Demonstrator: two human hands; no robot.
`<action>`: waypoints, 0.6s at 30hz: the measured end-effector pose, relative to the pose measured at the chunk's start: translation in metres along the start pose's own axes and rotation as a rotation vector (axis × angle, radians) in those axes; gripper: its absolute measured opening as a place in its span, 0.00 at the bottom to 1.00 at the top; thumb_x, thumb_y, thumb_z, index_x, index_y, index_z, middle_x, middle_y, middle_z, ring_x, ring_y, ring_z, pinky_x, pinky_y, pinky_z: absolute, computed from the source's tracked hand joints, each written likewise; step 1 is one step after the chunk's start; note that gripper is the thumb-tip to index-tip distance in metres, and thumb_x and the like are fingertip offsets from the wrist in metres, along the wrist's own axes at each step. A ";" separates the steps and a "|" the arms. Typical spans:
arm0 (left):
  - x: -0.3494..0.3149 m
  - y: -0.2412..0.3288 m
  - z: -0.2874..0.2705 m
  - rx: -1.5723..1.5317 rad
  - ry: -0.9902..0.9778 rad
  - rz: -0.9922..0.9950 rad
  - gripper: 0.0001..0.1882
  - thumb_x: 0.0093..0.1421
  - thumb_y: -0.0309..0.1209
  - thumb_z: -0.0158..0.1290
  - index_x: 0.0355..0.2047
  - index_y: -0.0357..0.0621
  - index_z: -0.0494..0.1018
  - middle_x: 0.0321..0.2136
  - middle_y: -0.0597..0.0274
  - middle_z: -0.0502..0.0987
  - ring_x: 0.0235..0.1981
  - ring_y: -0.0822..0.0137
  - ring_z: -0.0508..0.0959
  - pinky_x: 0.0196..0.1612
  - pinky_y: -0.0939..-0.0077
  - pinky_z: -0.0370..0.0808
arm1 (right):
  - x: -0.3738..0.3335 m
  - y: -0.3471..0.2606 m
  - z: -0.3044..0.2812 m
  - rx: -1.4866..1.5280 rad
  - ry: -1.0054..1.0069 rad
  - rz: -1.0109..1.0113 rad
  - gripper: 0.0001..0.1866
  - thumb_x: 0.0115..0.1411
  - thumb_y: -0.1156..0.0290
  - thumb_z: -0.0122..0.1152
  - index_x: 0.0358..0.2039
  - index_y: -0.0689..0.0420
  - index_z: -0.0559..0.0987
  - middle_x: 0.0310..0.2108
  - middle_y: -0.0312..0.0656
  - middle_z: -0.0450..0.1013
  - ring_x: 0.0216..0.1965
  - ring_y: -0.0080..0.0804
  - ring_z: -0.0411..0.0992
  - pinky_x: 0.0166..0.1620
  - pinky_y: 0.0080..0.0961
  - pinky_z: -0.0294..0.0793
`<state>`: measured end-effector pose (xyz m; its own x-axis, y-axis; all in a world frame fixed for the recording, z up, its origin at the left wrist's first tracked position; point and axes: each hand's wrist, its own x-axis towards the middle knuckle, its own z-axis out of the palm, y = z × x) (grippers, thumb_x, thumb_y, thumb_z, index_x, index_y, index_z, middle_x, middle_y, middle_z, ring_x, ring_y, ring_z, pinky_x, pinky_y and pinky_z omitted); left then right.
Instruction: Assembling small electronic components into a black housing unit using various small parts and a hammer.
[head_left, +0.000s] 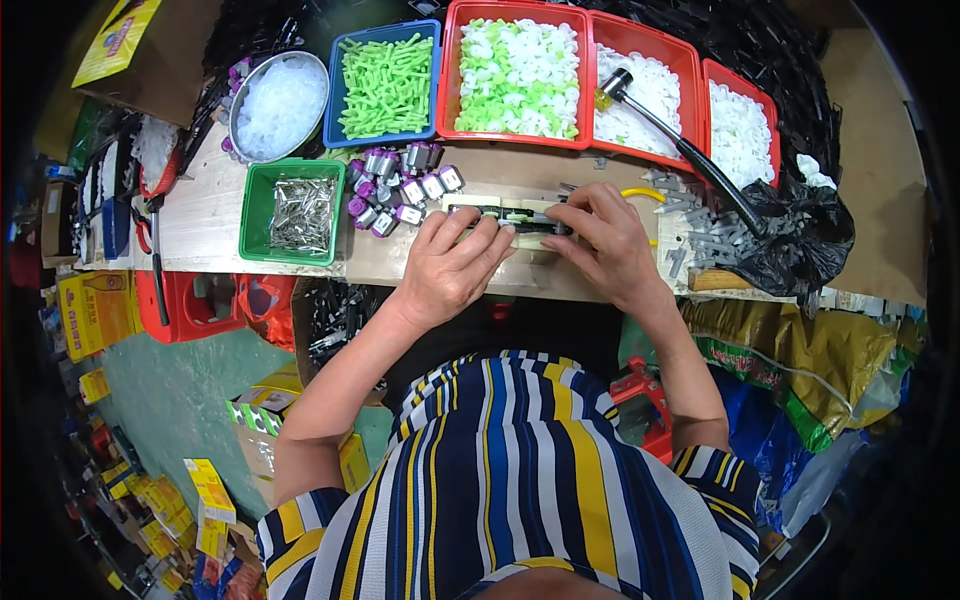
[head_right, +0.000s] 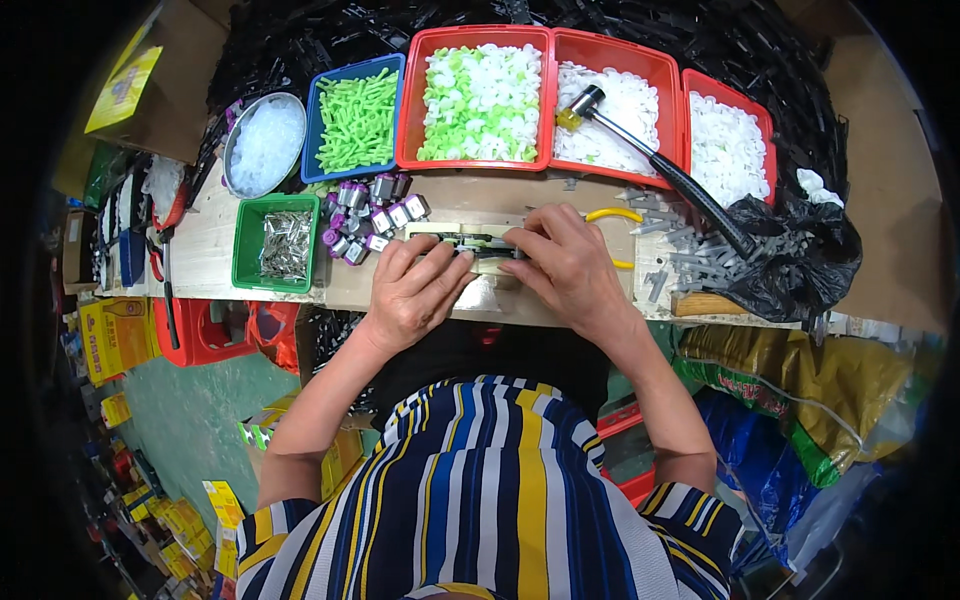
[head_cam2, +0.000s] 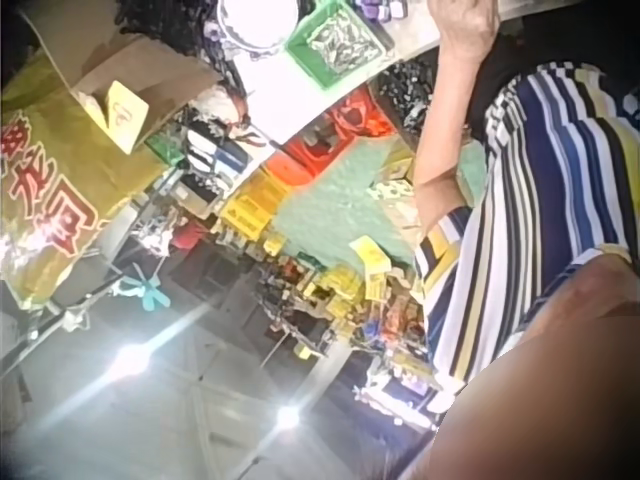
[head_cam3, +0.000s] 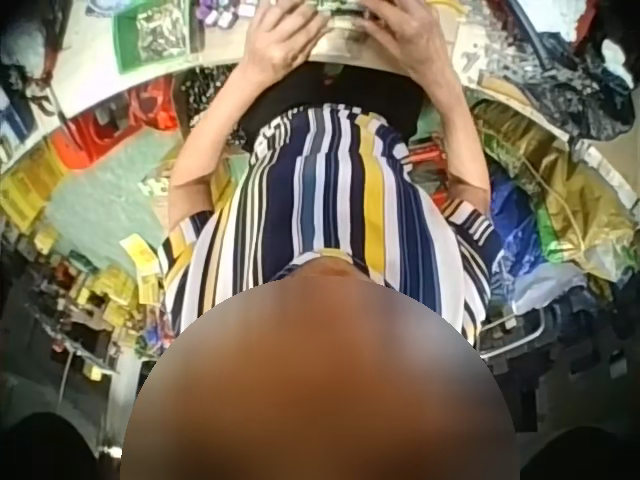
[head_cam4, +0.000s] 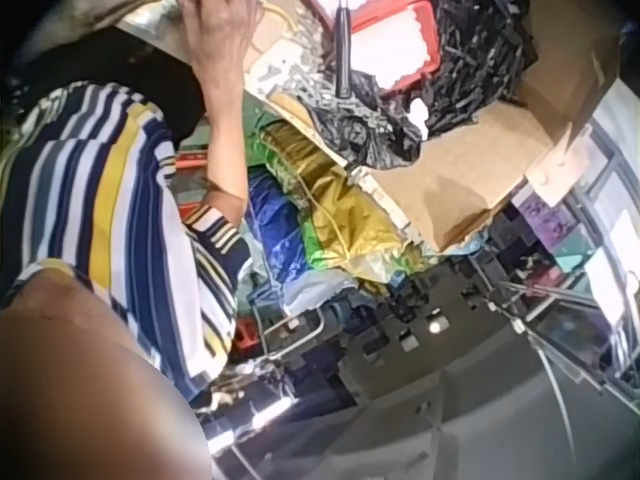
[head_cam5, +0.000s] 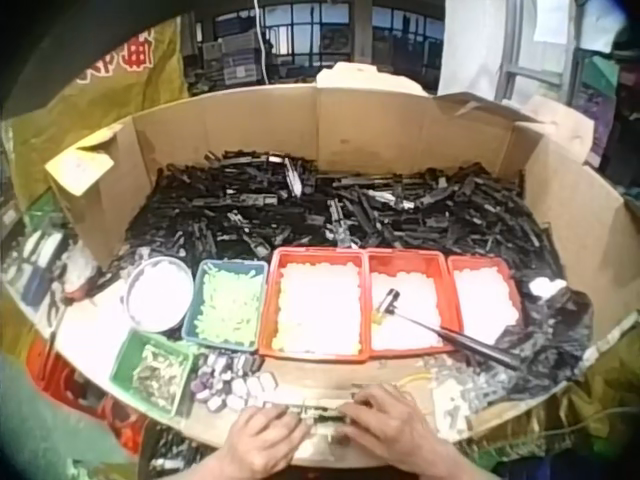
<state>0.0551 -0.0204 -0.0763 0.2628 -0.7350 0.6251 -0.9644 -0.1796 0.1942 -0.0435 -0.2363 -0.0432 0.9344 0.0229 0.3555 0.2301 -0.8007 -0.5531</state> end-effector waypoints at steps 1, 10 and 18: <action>0.000 0.000 0.000 0.005 0.004 0.001 0.16 0.52 0.30 0.64 0.42 0.41 0.80 0.40 0.61 0.75 0.43 0.59 0.74 0.40 0.65 0.69 | -0.001 0.000 0.001 0.000 0.002 0.001 0.16 0.50 0.69 0.72 0.39 0.59 0.80 0.35 0.41 0.71 0.37 0.39 0.71 0.39 0.34 0.68; 0.000 0.000 0.000 0.009 0.002 0.000 0.17 0.51 0.30 0.64 0.42 0.41 0.80 0.39 0.62 0.76 0.43 0.59 0.75 0.41 0.65 0.69 | 0.000 -0.002 0.002 -0.070 0.017 -0.035 0.16 0.50 0.69 0.72 0.39 0.59 0.80 0.34 0.41 0.71 0.36 0.39 0.70 0.39 0.34 0.68; -0.001 0.001 0.000 0.006 -0.001 -0.009 0.17 0.52 0.30 0.64 0.43 0.41 0.80 0.39 0.61 0.76 0.43 0.59 0.75 0.41 0.65 0.69 | -0.003 -0.002 0.000 -0.089 0.013 -0.030 0.19 0.48 0.68 0.73 0.41 0.58 0.80 0.37 0.42 0.71 0.38 0.40 0.71 0.40 0.35 0.69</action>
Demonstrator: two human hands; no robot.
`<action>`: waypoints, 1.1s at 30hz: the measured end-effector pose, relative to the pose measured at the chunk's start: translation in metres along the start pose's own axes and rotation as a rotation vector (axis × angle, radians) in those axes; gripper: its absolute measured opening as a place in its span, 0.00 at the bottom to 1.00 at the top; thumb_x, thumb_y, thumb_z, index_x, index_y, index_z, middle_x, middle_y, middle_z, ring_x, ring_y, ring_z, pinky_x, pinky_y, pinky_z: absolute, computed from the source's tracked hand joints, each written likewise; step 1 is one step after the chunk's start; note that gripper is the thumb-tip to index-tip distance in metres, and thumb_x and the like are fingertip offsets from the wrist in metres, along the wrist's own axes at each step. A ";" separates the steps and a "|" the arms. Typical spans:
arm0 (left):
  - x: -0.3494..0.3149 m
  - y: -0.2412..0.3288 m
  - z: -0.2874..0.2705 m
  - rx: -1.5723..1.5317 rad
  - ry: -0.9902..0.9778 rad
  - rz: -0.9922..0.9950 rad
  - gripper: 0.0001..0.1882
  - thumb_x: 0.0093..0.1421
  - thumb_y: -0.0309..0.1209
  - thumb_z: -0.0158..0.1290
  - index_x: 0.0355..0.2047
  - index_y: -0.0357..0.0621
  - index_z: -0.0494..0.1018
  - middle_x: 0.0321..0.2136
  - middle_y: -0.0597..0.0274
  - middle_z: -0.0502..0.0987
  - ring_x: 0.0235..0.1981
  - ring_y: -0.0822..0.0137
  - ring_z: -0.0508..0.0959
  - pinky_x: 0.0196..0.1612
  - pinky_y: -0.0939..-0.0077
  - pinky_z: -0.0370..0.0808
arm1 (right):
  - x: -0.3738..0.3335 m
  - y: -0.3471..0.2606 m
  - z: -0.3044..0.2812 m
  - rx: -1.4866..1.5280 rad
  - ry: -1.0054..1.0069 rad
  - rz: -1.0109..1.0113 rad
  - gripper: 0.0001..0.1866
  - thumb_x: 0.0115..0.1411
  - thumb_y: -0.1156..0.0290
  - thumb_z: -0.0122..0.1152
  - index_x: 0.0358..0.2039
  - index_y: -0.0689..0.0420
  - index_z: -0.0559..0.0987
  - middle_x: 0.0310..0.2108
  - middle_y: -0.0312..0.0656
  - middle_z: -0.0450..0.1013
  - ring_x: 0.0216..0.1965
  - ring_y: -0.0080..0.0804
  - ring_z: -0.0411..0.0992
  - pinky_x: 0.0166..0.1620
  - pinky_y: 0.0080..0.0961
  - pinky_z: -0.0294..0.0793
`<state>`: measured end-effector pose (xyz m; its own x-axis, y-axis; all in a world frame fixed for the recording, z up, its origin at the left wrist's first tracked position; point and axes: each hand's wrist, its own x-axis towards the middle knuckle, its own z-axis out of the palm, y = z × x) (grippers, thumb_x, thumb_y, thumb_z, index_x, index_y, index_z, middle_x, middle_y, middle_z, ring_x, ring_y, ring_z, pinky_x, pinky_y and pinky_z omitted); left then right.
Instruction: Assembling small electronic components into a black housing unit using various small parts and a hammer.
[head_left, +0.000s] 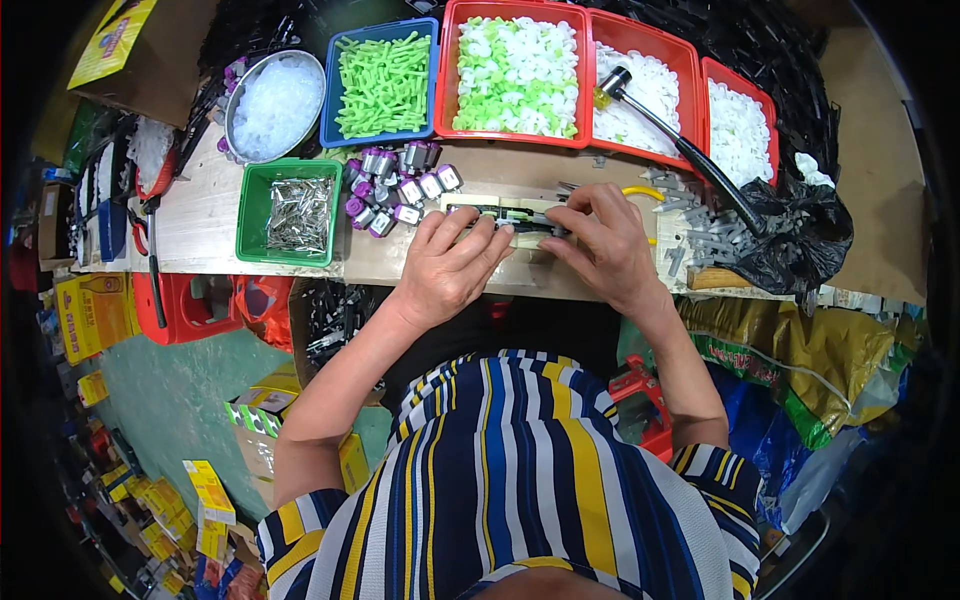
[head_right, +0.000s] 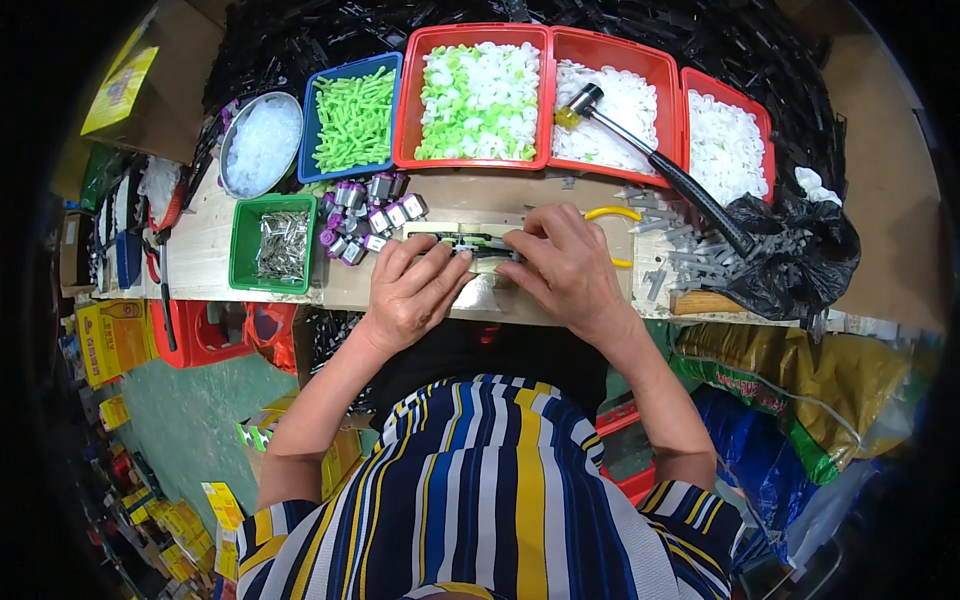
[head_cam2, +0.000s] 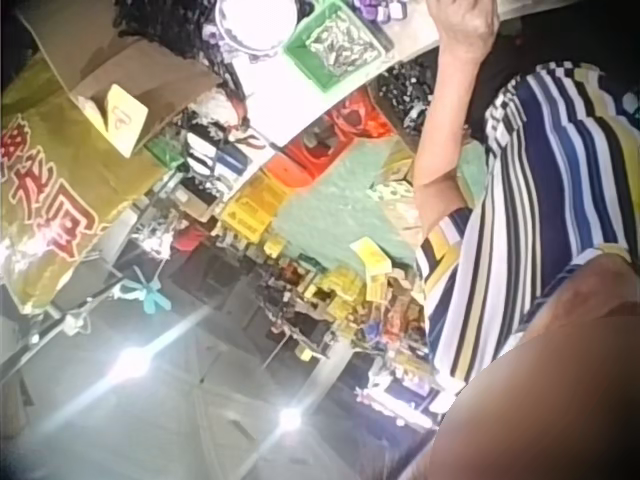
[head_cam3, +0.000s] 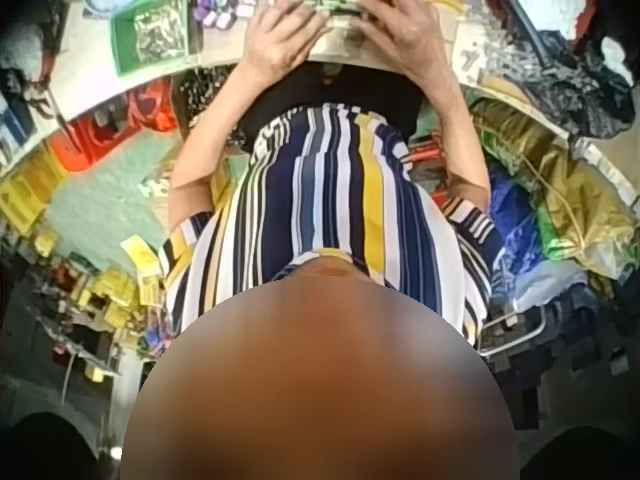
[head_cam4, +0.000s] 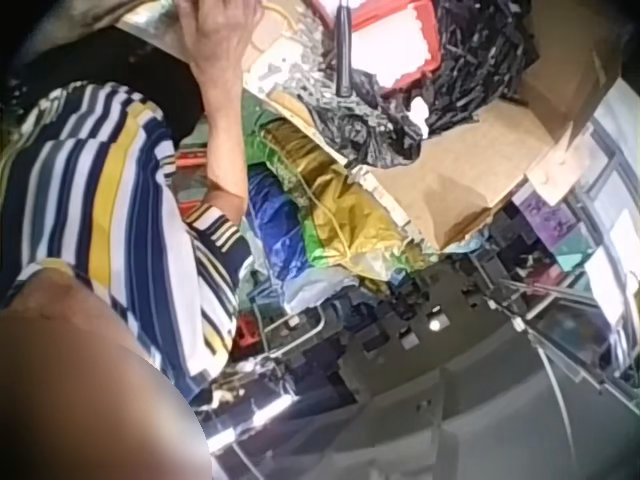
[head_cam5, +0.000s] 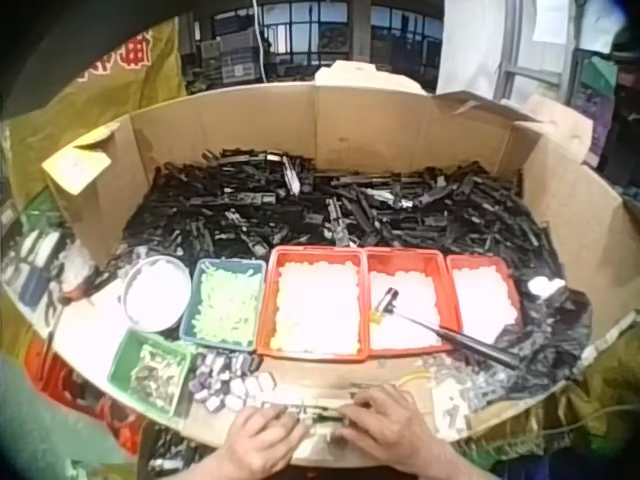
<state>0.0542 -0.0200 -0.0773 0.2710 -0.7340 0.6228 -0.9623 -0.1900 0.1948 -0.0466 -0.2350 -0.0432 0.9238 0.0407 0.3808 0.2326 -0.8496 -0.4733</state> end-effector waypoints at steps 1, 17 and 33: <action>0.000 0.000 0.000 0.000 -0.004 -0.002 0.17 0.52 0.30 0.64 0.42 0.41 0.80 0.39 0.61 0.76 0.43 0.59 0.74 0.41 0.65 0.68 | 0.000 0.000 -0.001 -0.001 -0.001 0.000 0.19 0.48 0.68 0.73 0.41 0.58 0.80 0.37 0.42 0.71 0.38 0.40 0.71 0.40 0.35 0.69; 0.003 0.001 0.000 -0.019 0.014 -0.006 0.18 0.48 0.27 0.68 0.41 0.41 0.80 0.37 0.61 0.77 0.40 0.58 0.75 0.39 0.64 0.70 | -0.008 0.011 -0.005 0.090 0.049 0.070 0.12 0.50 0.78 0.70 0.38 0.56 0.83 0.37 0.40 0.72 0.38 0.37 0.73 0.39 0.32 0.70; 0.003 0.000 0.001 -0.020 0.012 -0.006 0.17 0.48 0.27 0.67 0.41 0.41 0.80 0.38 0.60 0.77 0.41 0.57 0.75 0.41 0.64 0.70 | -0.009 0.003 -0.002 -0.010 0.068 0.014 0.11 0.50 0.76 0.70 0.36 0.57 0.81 0.35 0.38 0.73 0.37 0.36 0.73 0.39 0.33 0.69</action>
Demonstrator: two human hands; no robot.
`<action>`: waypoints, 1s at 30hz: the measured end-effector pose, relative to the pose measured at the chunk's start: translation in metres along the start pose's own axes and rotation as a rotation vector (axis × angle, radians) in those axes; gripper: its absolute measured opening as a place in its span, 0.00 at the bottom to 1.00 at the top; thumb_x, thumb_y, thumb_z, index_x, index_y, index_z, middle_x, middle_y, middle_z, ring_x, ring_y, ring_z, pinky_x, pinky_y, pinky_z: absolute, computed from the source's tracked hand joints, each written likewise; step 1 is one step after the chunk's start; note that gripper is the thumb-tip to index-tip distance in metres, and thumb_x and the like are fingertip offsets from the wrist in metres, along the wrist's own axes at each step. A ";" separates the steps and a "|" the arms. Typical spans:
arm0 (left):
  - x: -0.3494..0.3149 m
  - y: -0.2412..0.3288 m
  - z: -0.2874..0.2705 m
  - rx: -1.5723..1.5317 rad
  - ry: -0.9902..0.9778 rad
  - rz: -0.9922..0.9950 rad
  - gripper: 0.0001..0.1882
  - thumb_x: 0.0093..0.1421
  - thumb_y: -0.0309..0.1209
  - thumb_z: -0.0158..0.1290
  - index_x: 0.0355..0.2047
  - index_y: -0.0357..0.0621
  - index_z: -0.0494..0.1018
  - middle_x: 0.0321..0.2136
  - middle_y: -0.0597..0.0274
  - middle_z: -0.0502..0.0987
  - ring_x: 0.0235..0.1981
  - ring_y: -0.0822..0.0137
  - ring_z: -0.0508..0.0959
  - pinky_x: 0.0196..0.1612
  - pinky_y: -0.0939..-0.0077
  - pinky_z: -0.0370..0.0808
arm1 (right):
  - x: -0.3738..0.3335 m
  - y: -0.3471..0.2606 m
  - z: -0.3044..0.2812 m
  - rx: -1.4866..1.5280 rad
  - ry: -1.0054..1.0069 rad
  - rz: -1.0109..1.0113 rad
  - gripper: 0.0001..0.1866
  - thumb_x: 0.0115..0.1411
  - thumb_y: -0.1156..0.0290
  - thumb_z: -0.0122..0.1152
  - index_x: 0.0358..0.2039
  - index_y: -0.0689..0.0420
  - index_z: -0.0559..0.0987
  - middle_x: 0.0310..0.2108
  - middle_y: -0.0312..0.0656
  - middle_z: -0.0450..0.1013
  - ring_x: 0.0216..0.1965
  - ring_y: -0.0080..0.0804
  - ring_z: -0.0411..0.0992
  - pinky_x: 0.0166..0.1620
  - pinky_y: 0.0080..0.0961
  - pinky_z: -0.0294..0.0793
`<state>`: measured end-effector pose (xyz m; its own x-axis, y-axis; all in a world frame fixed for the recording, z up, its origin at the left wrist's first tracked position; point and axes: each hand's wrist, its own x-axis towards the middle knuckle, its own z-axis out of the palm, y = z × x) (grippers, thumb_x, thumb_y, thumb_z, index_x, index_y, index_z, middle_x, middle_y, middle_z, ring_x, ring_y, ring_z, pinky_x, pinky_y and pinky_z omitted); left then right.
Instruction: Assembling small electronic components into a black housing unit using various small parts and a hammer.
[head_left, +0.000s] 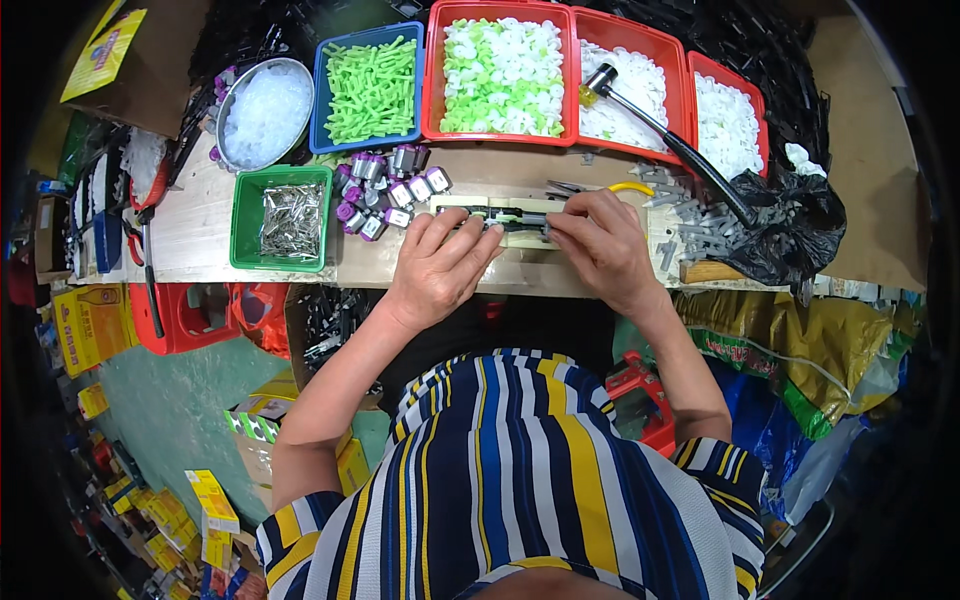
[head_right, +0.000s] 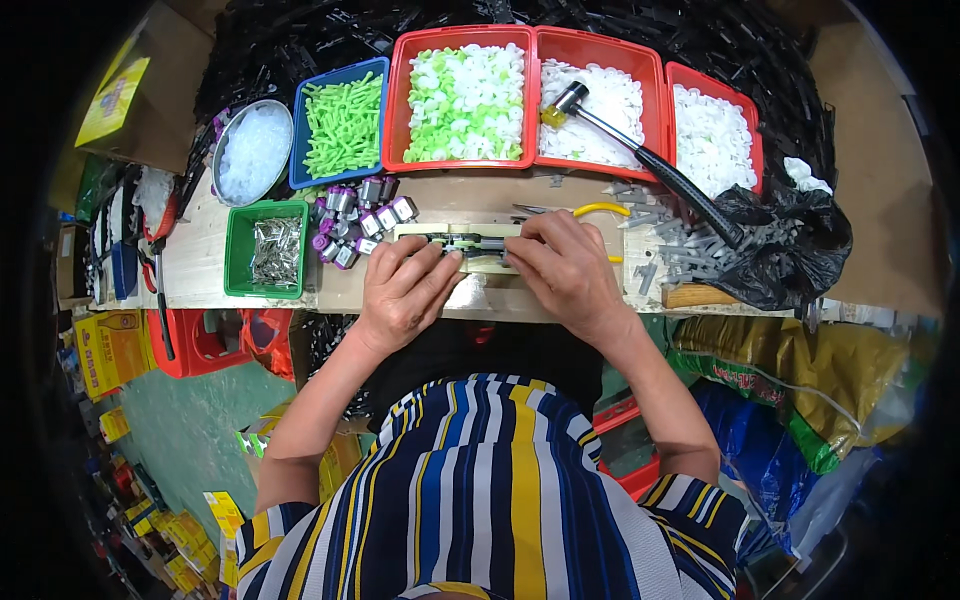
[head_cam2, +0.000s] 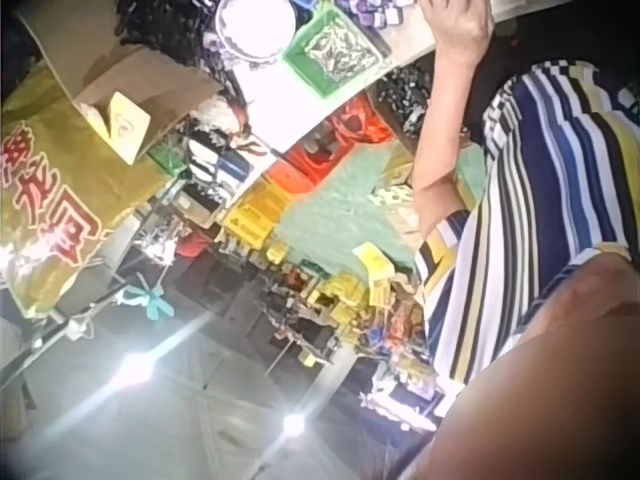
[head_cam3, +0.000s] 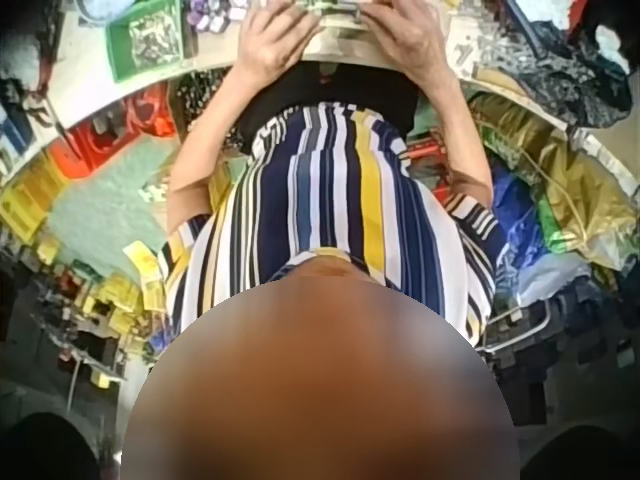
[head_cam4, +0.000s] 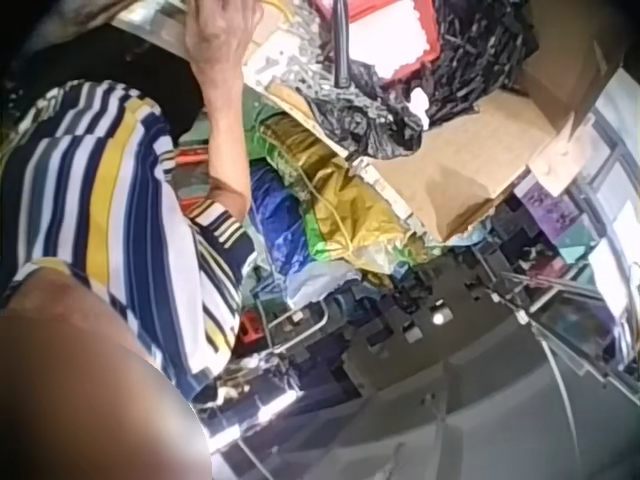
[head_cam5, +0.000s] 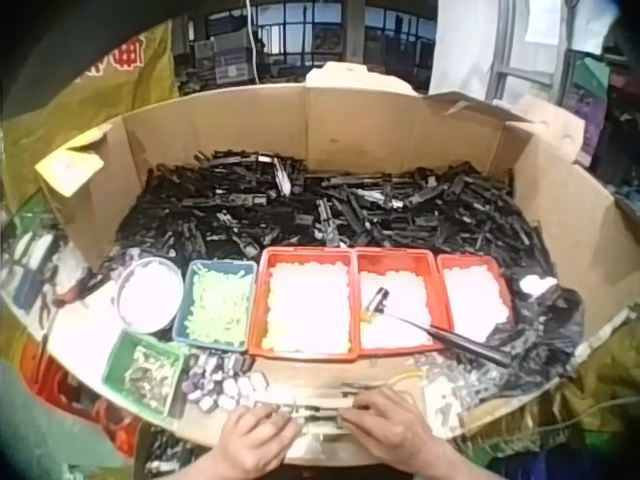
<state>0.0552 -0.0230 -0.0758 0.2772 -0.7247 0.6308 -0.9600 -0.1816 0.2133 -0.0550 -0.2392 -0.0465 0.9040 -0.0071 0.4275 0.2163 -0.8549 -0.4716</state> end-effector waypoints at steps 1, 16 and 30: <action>0.001 0.000 0.000 0.000 0.000 0.005 0.17 0.48 0.27 0.67 0.41 0.41 0.80 0.38 0.60 0.77 0.41 0.57 0.75 0.40 0.64 0.70 | -0.001 0.001 0.001 -0.006 0.003 0.000 0.11 0.50 0.76 0.70 0.36 0.57 0.81 0.35 0.38 0.73 0.37 0.36 0.73 0.39 0.33 0.69; -0.002 0.001 -0.004 -0.027 0.048 0.012 0.17 0.47 0.25 0.67 0.39 0.41 0.80 0.39 0.57 0.76 0.41 0.55 0.75 0.39 0.63 0.70 | 0.073 0.054 -0.092 -0.219 0.030 0.039 0.10 0.58 0.72 0.64 0.38 0.64 0.81 0.33 0.47 0.75 0.35 0.45 0.75 0.40 0.37 0.74; 0.000 -0.001 -0.001 -0.002 0.086 -0.019 0.16 0.50 0.28 0.66 0.40 0.41 0.79 0.39 0.59 0.76 0.43 0.57 0.75 0.43 0.63 0.70 | 0.205 0.202 -0.080 -0.719 -0.233 0.210 0.11 0.56 0.68 0.66 0.39 0.57 0.82 0.37 0.49 0.80 0.42 0.47 0.79 0.45 0.42 0.78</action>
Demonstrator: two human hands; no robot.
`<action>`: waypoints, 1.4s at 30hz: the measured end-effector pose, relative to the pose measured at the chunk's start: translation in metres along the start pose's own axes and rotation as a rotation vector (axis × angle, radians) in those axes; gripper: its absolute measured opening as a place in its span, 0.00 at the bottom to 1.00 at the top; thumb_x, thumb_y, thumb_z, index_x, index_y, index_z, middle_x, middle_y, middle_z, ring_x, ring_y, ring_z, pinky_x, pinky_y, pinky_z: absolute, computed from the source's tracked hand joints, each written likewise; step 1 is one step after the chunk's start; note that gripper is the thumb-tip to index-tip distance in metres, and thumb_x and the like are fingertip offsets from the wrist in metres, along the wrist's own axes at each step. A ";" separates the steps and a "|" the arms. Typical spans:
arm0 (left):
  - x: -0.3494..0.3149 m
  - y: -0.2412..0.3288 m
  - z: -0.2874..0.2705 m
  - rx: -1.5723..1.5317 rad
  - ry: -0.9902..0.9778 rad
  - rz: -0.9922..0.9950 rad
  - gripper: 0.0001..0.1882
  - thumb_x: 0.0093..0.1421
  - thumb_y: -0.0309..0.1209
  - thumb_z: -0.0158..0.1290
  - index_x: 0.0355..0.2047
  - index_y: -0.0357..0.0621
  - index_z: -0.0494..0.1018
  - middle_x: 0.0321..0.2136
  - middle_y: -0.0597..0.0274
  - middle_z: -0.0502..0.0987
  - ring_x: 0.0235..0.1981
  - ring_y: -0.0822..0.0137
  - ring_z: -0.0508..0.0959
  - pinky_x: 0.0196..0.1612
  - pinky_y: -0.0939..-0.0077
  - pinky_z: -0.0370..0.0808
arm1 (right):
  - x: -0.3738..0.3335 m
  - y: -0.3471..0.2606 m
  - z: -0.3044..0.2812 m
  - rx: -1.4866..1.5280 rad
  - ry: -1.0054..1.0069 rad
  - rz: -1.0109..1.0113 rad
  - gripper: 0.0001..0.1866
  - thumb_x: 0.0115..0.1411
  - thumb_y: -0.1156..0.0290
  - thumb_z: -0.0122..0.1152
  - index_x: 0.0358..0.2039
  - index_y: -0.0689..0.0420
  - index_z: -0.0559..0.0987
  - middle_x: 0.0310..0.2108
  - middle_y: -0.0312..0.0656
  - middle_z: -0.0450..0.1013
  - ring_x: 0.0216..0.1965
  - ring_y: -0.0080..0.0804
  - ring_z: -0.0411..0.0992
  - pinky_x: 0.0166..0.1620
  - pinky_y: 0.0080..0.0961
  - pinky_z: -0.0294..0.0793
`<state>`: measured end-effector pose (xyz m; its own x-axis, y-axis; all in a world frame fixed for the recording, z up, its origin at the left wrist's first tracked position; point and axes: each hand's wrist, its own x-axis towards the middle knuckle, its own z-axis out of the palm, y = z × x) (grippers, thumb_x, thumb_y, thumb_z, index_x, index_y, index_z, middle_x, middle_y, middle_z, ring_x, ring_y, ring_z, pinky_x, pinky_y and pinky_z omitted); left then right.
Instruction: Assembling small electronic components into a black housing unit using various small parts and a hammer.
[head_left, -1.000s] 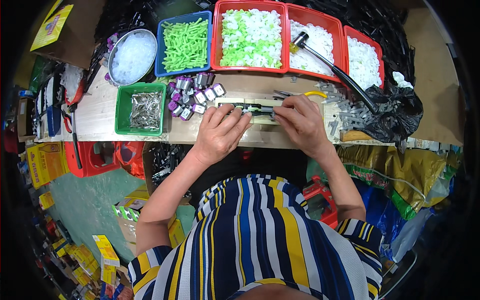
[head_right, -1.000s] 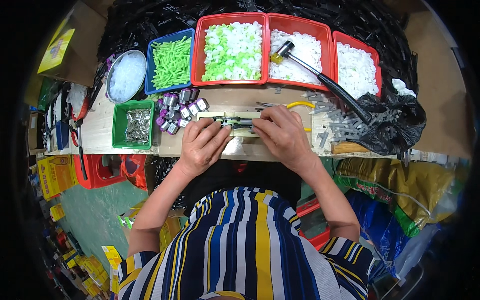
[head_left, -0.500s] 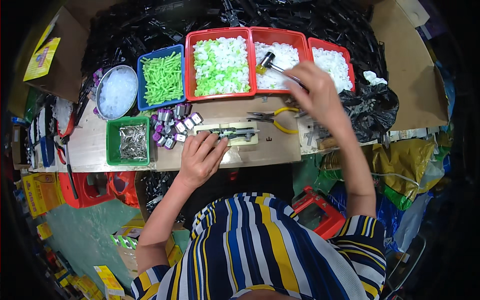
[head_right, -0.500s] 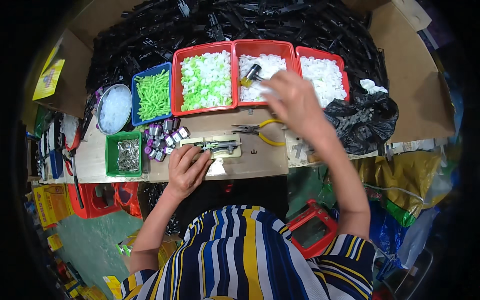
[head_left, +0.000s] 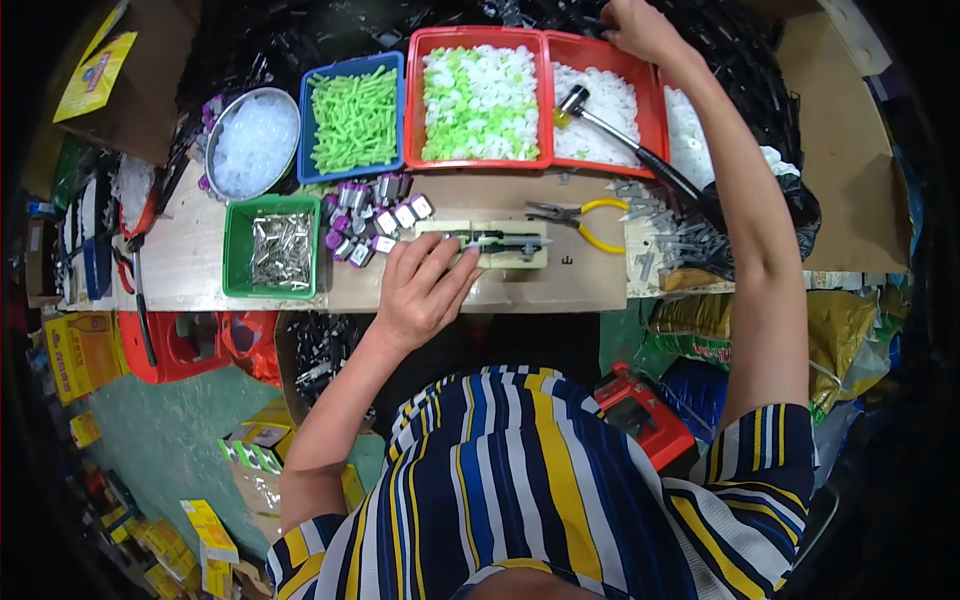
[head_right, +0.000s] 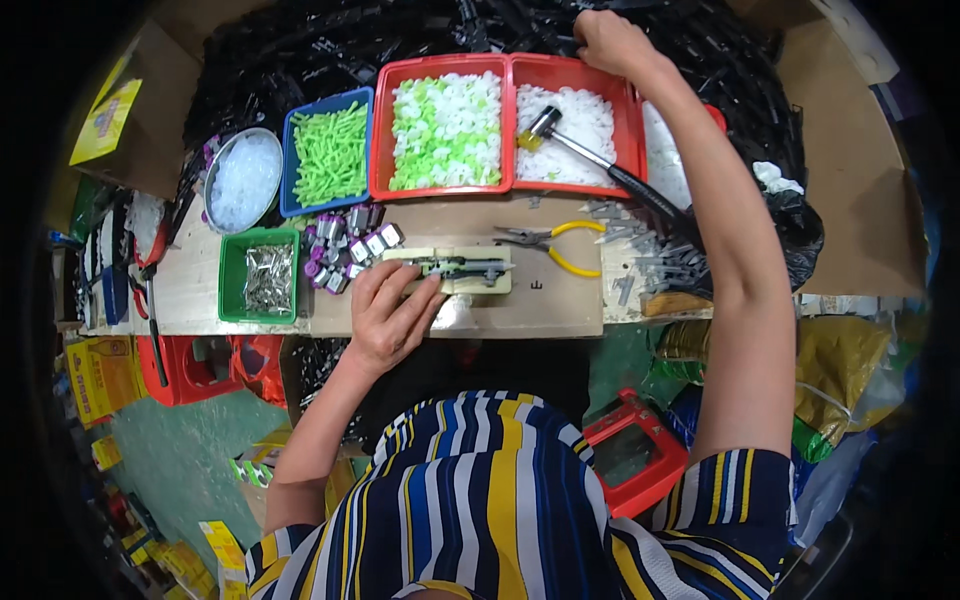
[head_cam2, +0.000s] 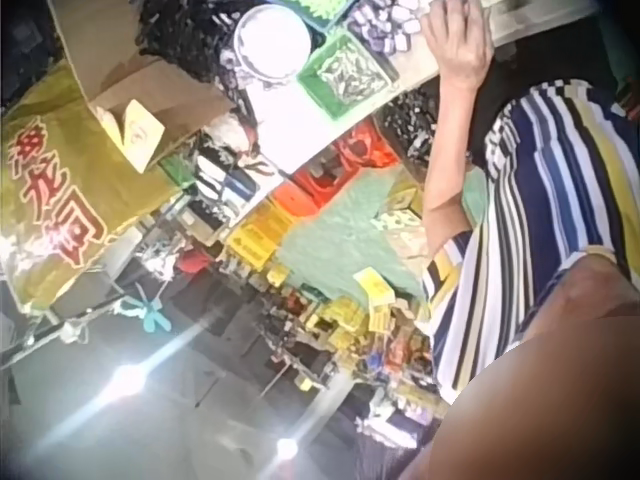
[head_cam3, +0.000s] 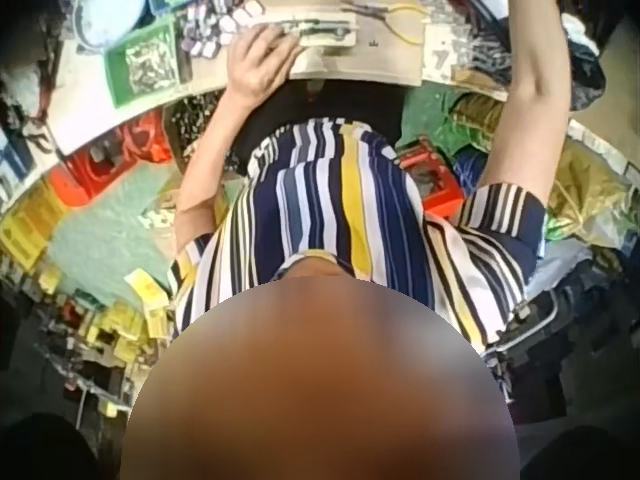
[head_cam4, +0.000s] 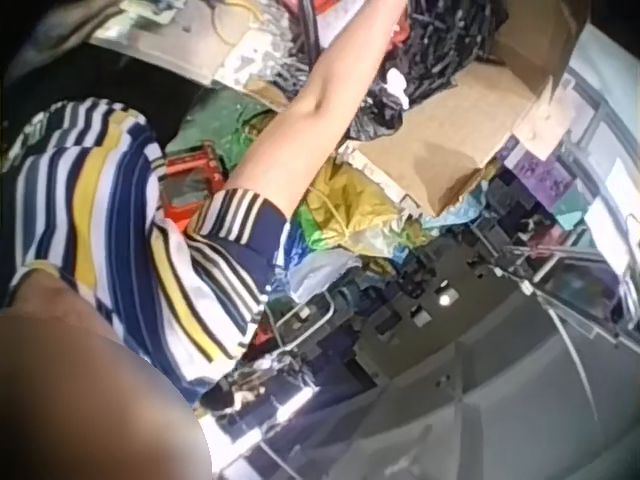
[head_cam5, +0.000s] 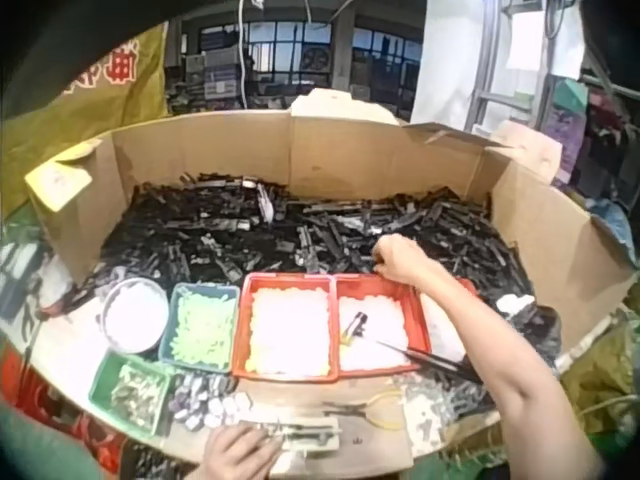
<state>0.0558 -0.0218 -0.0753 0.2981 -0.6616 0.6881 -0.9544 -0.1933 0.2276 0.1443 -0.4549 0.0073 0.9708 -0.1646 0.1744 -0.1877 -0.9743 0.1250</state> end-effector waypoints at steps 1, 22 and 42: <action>0.000 0.000 0.000 -0.002 0.006 0.002 0.16 0.50 0.28 0.66 0.40 0.41 0.79 0.39 0.59 0.76 0.43 0.57 0.75 0.43 0.63 0.70 | 0.003 -0.004 -0.007 -0.064 -0.021 -0.031 0.11 0.58 0.68 0.65 0.39 0.58 0.81 0.36 0.48 0.80 0.40 0.43 0.79 0.45 0.39 0.78; 0.060 0.011 -0.034 -0.849 0.212 -0.777 0.23 0.56 0.23 0.64 0.52 0.32 0.75 0.42 0.55 0.81 0.39 0.71 0.78 0.42 0.77 0.75 | -0.088 -0.130 -0.112 1.133 -0.221 -0.509 0.15 0.61 0.66 0.64 0.45 0.61 0.78 0.31 0.44 0.75 0.36 0.32 0.76 0.44 0.26 0.77; 0.058 0.012 -0.029 -1.466 0.408 -1.173 0.09 0.61 0.27 0.61 0.38 0.33 0.78 0.30 0.55 0.83 0.30 0.71 0.83 0.35 0.84 0.76 | -0.171 -0.195 -0.082 0.626 0.178 -0.445 0.21 0.52 0.68 0.70 0.47 0.55 0.77 0.35 0.38 0.74 0.37 0.37 0.74 0.39 0.31 0.67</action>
<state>0.0620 -0.0411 -0.0129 0.8783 -0.4460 -0.1721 0.3917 0.4651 0.7939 0.0023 -0.2241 0.0327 0.8864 0.2365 0.3979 0.3832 -0.8571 -0.3442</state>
